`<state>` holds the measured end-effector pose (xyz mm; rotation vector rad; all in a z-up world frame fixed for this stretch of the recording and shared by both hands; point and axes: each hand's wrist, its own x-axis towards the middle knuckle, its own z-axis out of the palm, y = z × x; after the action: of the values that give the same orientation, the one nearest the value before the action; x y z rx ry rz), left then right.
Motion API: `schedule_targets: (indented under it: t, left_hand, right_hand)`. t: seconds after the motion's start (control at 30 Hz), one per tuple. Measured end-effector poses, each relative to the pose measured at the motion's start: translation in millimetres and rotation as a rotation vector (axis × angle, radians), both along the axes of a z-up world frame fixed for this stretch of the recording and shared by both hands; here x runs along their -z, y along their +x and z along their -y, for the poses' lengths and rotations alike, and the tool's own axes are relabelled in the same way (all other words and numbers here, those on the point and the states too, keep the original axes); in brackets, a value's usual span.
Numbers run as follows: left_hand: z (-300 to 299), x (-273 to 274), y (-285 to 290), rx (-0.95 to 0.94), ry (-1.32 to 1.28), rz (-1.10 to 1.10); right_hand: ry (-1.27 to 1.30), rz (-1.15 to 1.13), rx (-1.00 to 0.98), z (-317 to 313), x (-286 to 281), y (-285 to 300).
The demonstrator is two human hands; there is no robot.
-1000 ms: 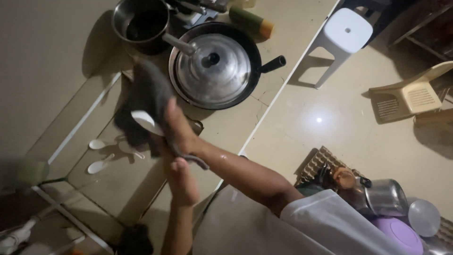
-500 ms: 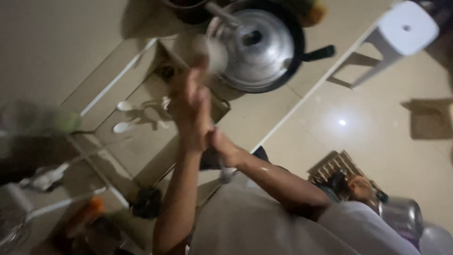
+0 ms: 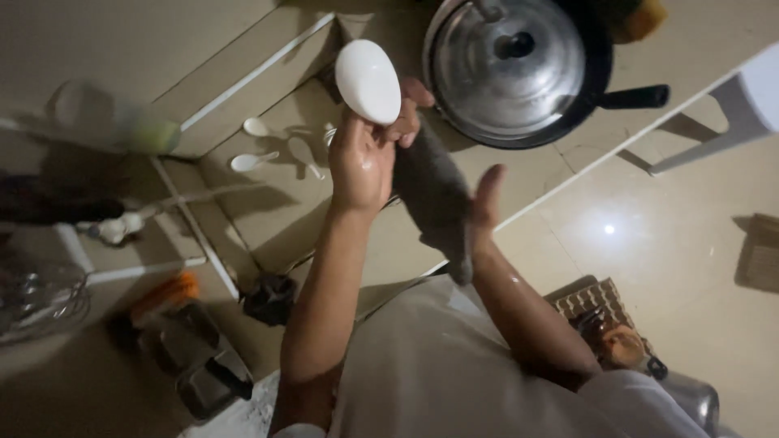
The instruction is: Washing and rinsing plastic spoons and a small cup in a sink using a cloth.
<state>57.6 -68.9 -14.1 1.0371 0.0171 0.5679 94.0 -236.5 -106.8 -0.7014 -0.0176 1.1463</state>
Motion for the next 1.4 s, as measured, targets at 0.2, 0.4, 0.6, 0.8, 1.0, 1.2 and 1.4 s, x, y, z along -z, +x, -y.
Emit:
schedule_targets:
  t: [0.2, 0.4, 0.6, 0.8, 1.0, 1.2, 1.4]
  left_hand:
    - [-6.4, -20.6, -3.5, -0.003, -0.244, 0.119]
    - [-18.6, 4.4, -14.8, 0.018, -0.196, 0.03]
    - [-19.5, 18.3, -20.5, 0.004, -0.215, -0.014]
    - [-10.3, 65.2, -5.6, -0.271, 0.111, -0.23]
    - [3.5, 56.2, -6.2, -0.509, 0.802, -0.424]
    - [-54.6, 148.8, -18.7, -0.282, -0.346, -0.044]
    - [-123.7, 256.8, -99.5, -0.522, -0.685, -0.419]
  right_hand:
    - [0.106, -0.059, 0.08, -6.6, -74.3, 3.2]
    - [0.214, -0.026, 0.146, -7.2, -69.5, 15.3]
    - [0.588, -0.442, 0.119, -3.2, -49.3, 28.2]
    - [-0.195, 0.738, 0.22, -15.5, 22.8, 19.5]
    - [-0.033, 1.666, 0.061, -39.5, -31.8, 5.2]
    - [-0.188, 1.749, -0.23, -61.3, 31.9, 4.4]
    - [-0.406, 1.209, -0.334, -43.5, 111.8, 20.0]
